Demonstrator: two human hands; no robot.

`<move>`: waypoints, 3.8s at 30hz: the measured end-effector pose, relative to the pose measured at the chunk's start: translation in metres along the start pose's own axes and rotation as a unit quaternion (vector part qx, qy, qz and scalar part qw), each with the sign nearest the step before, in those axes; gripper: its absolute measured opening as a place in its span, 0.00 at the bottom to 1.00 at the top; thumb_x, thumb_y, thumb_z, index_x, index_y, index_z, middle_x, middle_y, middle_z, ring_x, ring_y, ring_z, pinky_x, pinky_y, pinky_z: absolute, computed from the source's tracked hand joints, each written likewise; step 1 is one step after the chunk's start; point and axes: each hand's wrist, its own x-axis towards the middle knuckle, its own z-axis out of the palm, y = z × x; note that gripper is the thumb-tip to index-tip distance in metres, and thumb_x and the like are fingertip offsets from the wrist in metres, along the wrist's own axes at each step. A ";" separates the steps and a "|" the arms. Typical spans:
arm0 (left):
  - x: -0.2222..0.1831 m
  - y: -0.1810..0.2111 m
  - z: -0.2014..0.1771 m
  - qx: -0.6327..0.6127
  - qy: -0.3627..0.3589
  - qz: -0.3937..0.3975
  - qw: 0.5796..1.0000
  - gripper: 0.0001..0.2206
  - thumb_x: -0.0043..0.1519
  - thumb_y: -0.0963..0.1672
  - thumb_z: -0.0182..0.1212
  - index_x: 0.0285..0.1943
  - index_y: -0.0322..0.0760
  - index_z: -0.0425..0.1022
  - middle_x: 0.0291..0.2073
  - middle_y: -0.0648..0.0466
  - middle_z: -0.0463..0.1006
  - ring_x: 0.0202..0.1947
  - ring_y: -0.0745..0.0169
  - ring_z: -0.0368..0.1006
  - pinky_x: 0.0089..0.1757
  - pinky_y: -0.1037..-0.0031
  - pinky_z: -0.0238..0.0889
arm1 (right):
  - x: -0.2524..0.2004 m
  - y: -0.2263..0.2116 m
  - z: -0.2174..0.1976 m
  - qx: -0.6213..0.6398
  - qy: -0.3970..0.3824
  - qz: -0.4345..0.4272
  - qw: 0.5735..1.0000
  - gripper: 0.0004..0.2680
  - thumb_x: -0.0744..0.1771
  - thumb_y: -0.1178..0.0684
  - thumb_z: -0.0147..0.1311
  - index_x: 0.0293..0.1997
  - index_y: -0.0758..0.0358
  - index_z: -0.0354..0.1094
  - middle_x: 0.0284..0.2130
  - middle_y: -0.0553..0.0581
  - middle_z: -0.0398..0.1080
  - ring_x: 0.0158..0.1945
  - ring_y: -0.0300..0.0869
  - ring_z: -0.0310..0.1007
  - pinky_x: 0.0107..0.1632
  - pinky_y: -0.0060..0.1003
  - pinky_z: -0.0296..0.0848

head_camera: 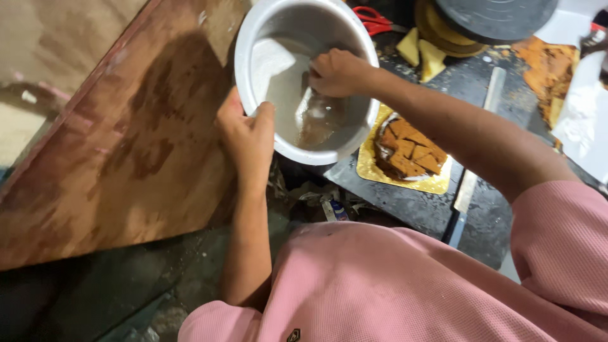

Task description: The person prepares a cake by dipping cake pieces into syrup in a pot, placing them onto a board, spreading cream with a spatula, and drizzling sauce from a bottle.

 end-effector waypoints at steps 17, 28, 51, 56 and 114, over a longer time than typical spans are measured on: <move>-0.003 0.029 0.080 -0.042 -0.052 0.094 0.993 0.12 0.56 0.34 0.55 0.47 0.23 0.77 0.37 0.50 0.84 0.39 0.71 0.79 0.44 0.77 0.72 | -0.086 0.038 -0.029 0.141 -0.074 0.169 0.973 0.23 0.70 0.40 0.39 0.35 0.77 0.75 0.32 0.75 0.77 0.39 0.65 0.79 0.47 0.57 0.77; -0.002 0.017 0.108 -0.034 -0.063 0.078 0.994 0.10 0.55 0.34 0.56 0.44 0.24 0.77 0.34 0.52 0.84 0.36 0.70 0.80 0.42 0.75 0.75 | -0.097 0.070 -0.019 0.532 -0.076 0.316 0.782 0.12 0.66 0.49 0.45 0.23 0.63 0.67 0.15 0.58 0.65 0.12 0.41 0.57 0.15 0.38 0.54; -0.007 -0.006 -0.021 -0.098 0.180 -0.044 0.978 0.15 0.51 0.31 0.58 0.46 0.28 0.68 0.45 0.49 0.72 0.49 0.63 0.74 0.50 0.75 0.72 | -0.207 0.029 -0.089 0.580 0.109 0.200 0.782 0.12 0.67 0.53 0.37 0.22 0.61 0.62 0.15 0.54 0.63 0.16 0.35 0.57 0.18 0.31 0.55; -0.013 -0.004 -0.022 -0.056 0.132 -0.027 0.989 0.12 0.53 0.31 0.56 0.46 0.22 0.72 0.45 0.45 0.76 0.47 0.59 0.76 0.52 0.70 0.73 | -0.195 0.050 -0.028 0.597 0.032 0.334 0.729 0.07 0.67 0.55 0.42 0.27 0.58 0.62 0.16 0.50 0.62 0.16 0.35 0.55 0.20 0.30 0.57; -0.054 -0.076 0.009 -0.177 0.212 -0.143 0.950 0.17 0.68 0.52 0.51 0.43 0.34 0.64 0.30 0.54 0.73 0.25 0.65 0.71 0.26 0.73 0.67 | -0.215 0.029 -0.032 0.481 -0.149 0.245 0.829 0.06 0.65 0.57 0.42 0.26 0.61 0.60 0.16 0.53 0.62 0.14 0.37 0.54 0.17 0.36 0.53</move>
